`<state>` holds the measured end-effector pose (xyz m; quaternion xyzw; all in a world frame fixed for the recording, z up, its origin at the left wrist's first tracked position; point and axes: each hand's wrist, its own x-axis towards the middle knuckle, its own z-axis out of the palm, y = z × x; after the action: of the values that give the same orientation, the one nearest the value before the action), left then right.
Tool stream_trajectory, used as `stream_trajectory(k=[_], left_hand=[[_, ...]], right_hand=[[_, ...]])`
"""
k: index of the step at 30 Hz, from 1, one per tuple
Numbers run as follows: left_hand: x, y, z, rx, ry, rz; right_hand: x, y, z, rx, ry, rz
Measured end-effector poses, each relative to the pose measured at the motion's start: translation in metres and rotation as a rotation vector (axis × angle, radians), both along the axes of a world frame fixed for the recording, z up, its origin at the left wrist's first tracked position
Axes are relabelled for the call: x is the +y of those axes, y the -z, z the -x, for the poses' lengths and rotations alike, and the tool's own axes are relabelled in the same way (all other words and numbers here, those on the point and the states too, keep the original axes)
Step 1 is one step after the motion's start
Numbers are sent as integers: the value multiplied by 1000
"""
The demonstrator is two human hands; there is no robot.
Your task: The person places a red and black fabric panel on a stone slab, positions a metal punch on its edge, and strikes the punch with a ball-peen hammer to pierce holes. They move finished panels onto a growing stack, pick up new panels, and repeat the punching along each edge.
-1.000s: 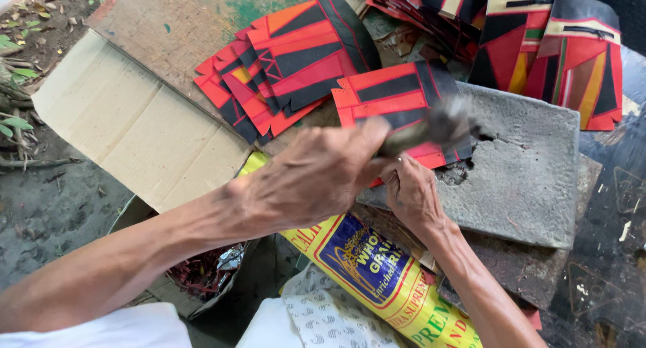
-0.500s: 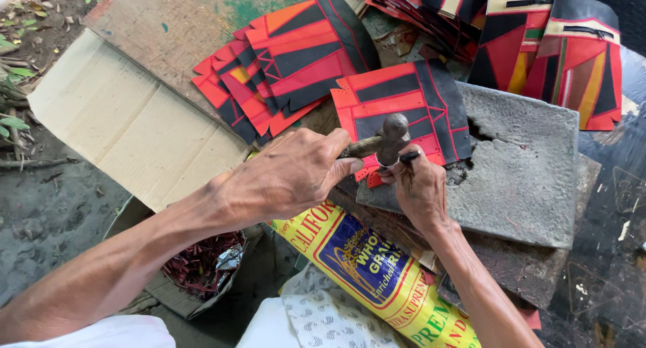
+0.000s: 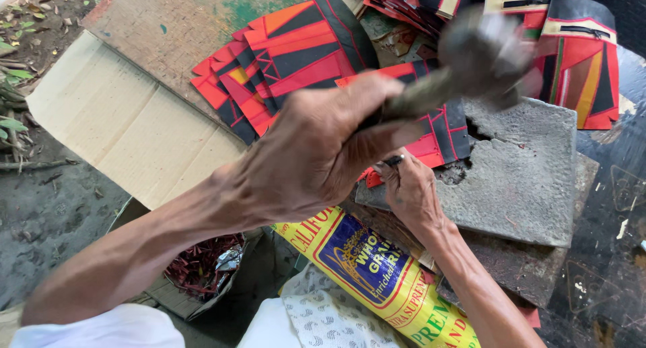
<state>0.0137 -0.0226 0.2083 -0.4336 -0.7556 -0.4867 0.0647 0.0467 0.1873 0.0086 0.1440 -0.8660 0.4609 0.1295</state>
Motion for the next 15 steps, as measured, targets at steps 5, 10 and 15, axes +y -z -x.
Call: stream_trajectory(k=[5, 10, 15], left_hand=[[13, 13, 2, -59, 30, -87], [-19, 61, 4, -226, -99, 617], [-66, 133, -8, 41, -427, 499]], right_hand=[[-2, 2, 1, 15, 37, -72], [1, 9, 1, 19, 70, -112], [3, 11, -1, -342, 299, 433]])
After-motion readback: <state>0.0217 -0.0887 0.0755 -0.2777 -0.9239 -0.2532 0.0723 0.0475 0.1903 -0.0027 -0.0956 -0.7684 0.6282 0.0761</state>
